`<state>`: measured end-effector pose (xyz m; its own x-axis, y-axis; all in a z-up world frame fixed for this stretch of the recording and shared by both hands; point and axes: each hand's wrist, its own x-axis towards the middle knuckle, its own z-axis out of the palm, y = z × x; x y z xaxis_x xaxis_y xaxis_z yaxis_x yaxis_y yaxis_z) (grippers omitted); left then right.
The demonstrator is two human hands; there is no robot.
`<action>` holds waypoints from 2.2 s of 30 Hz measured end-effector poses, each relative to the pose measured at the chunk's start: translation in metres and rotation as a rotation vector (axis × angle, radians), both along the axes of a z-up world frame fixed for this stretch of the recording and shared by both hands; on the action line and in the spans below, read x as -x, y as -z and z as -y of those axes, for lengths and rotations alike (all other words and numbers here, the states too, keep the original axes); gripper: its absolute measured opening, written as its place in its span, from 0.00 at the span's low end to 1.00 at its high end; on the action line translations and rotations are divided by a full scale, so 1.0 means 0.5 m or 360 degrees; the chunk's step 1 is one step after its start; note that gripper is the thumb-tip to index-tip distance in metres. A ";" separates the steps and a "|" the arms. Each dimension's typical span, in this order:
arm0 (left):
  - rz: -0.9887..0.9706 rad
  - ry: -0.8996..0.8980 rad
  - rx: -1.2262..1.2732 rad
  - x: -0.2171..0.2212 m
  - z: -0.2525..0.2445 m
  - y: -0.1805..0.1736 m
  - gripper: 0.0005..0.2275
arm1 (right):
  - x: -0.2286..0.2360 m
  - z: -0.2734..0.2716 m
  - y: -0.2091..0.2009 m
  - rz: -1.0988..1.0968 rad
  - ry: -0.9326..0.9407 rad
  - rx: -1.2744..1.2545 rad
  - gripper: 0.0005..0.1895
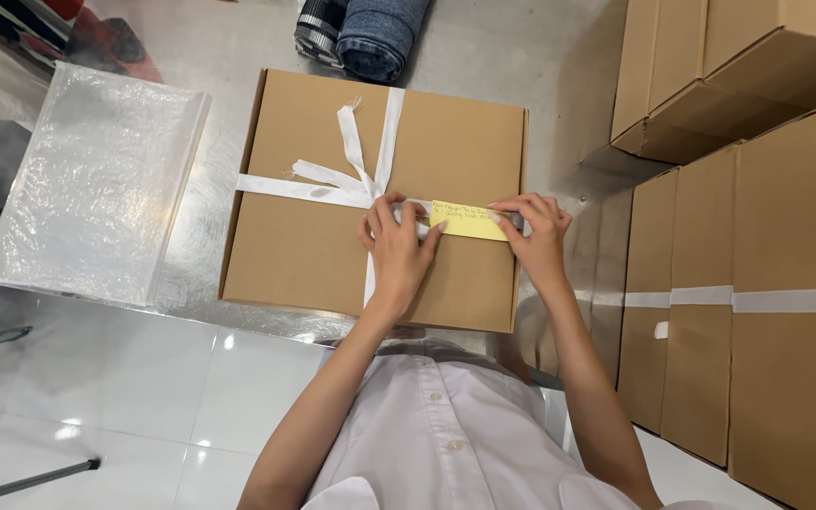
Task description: The person picks up a yellow sticky note and a pencil, then writes on the note while holding it over a cardboard box. After writing, the person places the note onto the box and presses it down to secure it.
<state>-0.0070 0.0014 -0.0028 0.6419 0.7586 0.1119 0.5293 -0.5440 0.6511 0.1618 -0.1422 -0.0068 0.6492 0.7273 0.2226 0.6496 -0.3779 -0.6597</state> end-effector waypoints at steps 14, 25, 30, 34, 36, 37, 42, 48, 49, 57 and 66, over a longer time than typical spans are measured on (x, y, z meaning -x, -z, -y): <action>-0.0001 0.0153 0.0025 0.018 -0.031 0.020 0.18 | 0.103 -0.090 -0.004 0.0316 -0.0333 -0.0213 0.15; 0.0027 0.0061 0.0241 0.008 -0.033 -0.003 0.11 | 0.105 -0.093 -0.011 -0.0181 -0.0234 -0.0354 0.13; 0.0012 -0.0019 0.0241 -0.003 -0.016 -0.001 0.11 | 0.126 -0.098 -0.020 -0.0152 -0.0139 -0.0367 0.12; 0.0021 -0.0038 0.0265 -0.004 -0.016 -0.005 0.08 | 0.133 -0.093 -0.027 -0.0032 -0.0120 -0.0354 0.13; 0.0029 -0.0027 0.0271 -0.004 -0.019 -0.008 0.08 | 0.130 -0.086 -0.046 0.0076 -0.0119 -0.0332 0.13; 0.0033 -0.0019 0.0276 -0.001 -0.020 -0.008 0.08 | 0.131 -0.083 -0.054 0.0179 -0.0121 -0.0311 0.13; 0.0059 -0.0008 0.0324 0.001 -0.024 0.005 0.14 | 0.118 -0.058 0.009 0.0209 -0.0077 -0.0106 0.17; 0.0045 0.0209 -0.0240 -0.010 0.006 0.003 0.14 | 0.136 -0.064 0.012 0.0337 -0.0120 0.0094 0.23; 0.0065 0.0324 -0.0364 -0.009 0.018 0.013 0.15 | 0.145 -0.059 0.012 0.0396 -0.0127 0.0163 0.23; -0.0096 0.0533 -0.0511 -0.005 0.038 0.037 0.21 | 0.137 -0.025 0.013 0.0371 -0.0094 0.0608 0.30; -0.0215 0.0538 -0.0564 -0.010 0.041 0.049 0.23 | 0.120 0.012 0.009 0.0389 0.0035 0.0799 0.34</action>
<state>-0.0021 -0.0189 -0.0274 0.8715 0.4363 0.2238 0.3521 -0.8745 0.3336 0.1018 -0.1482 -0.0112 0.6384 0.7697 -0.0016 0.7494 -0.6221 -0.2265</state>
